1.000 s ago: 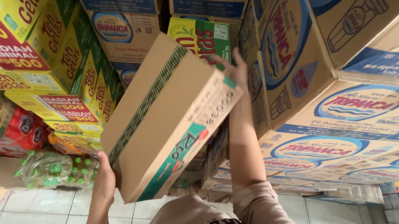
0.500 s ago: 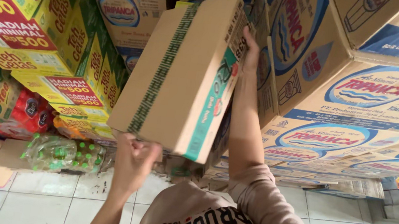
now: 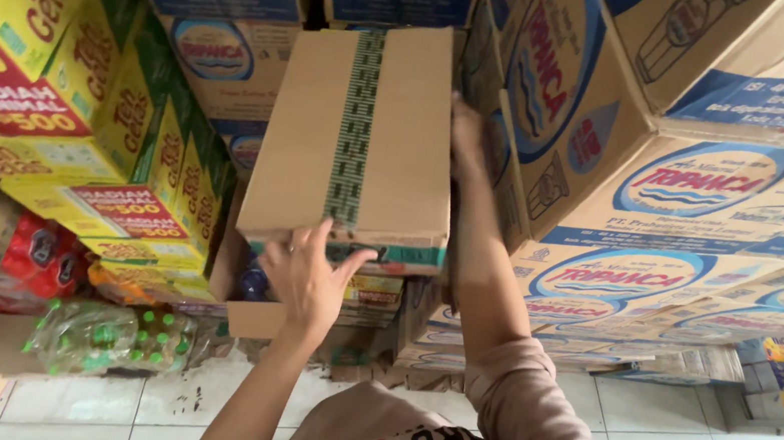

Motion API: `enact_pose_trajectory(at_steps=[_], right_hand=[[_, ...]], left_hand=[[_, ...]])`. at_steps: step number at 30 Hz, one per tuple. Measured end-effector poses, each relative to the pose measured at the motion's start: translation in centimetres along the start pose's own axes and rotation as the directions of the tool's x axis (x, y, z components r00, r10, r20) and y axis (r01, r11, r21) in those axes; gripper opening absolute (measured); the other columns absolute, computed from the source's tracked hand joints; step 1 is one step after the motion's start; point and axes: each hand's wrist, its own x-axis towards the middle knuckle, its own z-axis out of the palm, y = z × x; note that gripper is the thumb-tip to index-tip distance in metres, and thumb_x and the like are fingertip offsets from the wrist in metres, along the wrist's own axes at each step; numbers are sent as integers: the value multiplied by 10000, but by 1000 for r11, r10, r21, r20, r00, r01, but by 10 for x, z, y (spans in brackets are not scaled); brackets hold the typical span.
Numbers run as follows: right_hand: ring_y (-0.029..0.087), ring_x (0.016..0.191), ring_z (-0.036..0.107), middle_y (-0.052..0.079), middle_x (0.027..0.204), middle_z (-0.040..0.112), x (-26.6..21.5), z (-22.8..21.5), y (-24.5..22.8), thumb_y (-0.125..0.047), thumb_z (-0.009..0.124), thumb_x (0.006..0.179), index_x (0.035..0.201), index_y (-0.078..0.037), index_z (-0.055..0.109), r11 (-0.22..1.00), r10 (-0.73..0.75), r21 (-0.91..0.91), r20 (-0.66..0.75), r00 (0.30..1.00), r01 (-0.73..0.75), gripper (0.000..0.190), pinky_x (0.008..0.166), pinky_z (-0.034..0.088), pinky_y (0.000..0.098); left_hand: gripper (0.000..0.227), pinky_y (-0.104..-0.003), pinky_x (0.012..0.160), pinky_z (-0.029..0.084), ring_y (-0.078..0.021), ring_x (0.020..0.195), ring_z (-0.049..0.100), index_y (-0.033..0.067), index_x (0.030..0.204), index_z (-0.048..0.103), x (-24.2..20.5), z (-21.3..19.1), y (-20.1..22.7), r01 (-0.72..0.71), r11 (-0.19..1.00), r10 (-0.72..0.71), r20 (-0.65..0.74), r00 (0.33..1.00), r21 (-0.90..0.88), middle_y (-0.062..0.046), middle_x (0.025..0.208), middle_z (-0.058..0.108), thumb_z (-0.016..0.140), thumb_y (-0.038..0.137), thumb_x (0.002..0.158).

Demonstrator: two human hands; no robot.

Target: The person repeatedly picks up cardboard boxes from a pile on the floor and stacks them onto a higher pile against a wall. The person handles boxes labeled Rio and Vitamin Orange, lifting them one at a time and placing them in a stack.

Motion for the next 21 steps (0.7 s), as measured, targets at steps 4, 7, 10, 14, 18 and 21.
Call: enact_pose_trajectory(at_steps=[4, 7, 10, 14, 18, 21], right_hand=[[339, 1298, 515, 188, 1458, 585, -47, 20, -48, -314, 600, 1031, 1512, -36, 530, 938, -129, -293, 206, 970, 187, 560, 1077, 408, 434], [527, 1219, 565, 292, 1353, 662, -92, 45, -58, -222, 615, 982, 1485, -57, 581, 698, -143, -669, 219, 965, 255, 530, 1037, 446, 546], [400, 1326, 543, 279, 1409, 591, -138, 69, -47, -202, 634, 956, 1336, 11, 648, 210, -512, -779, 428, 745, 591, 437, 1130, 416, 477], [352, 1344, 565, 207, 1384, 643, -181, 73, -33, -157, 554, 997, 1292, 0, 664, 16, -616, -849, 408, 674, 528, 351, 1147, 376, 536], [311, 1355, 576, 152, 1374, 650, -197, 68, -30, -192, 556, 1036, 1271, -23, 677, 20, -676, -855, 370, 637, 517, 314, 1164, 373, 538], [308, 1368, 552, 138, 1394, 641, -203, 64, -24, -202, 557, 1026, 1299, -43, 671, -72, -707, -856, 407, 579, 512, 336, 1170, 323, 596]], left_hand=[[805, -641, 1019, 266, -426, 1283, 390, 269, 1457, 592, 36, 47, -11, -82, 997, 82, -56, 995, -12, -141, 1371, 470, 819, 698, 814], [748, -697, 1116, 139, -458, 1431, 309, 297, 1456, 617, 55, 72, -20, -108, 990, 113, 57, 992, -88, -115, 1524, 420, 800, 664, 831], [604, -711, 1140, 1, -408, 1497, 289, 298, 1365, 678, 64, 86, -21, -149, 982, 162, 110, 981, -116, -46, 1534, 477, 819, 581, 851], [527, -692, 1153, -71, -310, 1486, 376, 237, 1320, 712, 62, 86, -26, -224, 962, 245, 132, 960, -155, 33, 1423, 582, 844, 461, 861], [506, -651, 1178, -20, -268, 1398, 481, 178, 1297, 708, 67, 84, -32, -263, 927, 306, 132, 943, -266, 27, 1370, 631, 853, 388, 860], [482, -642, 1176, -3, -253, 1327, 522, 181, 1296, 712, 73, 87, -31, -312, 915, 341, 75, 937, -256, 25, 1326, 642, 857, 350, 869]])
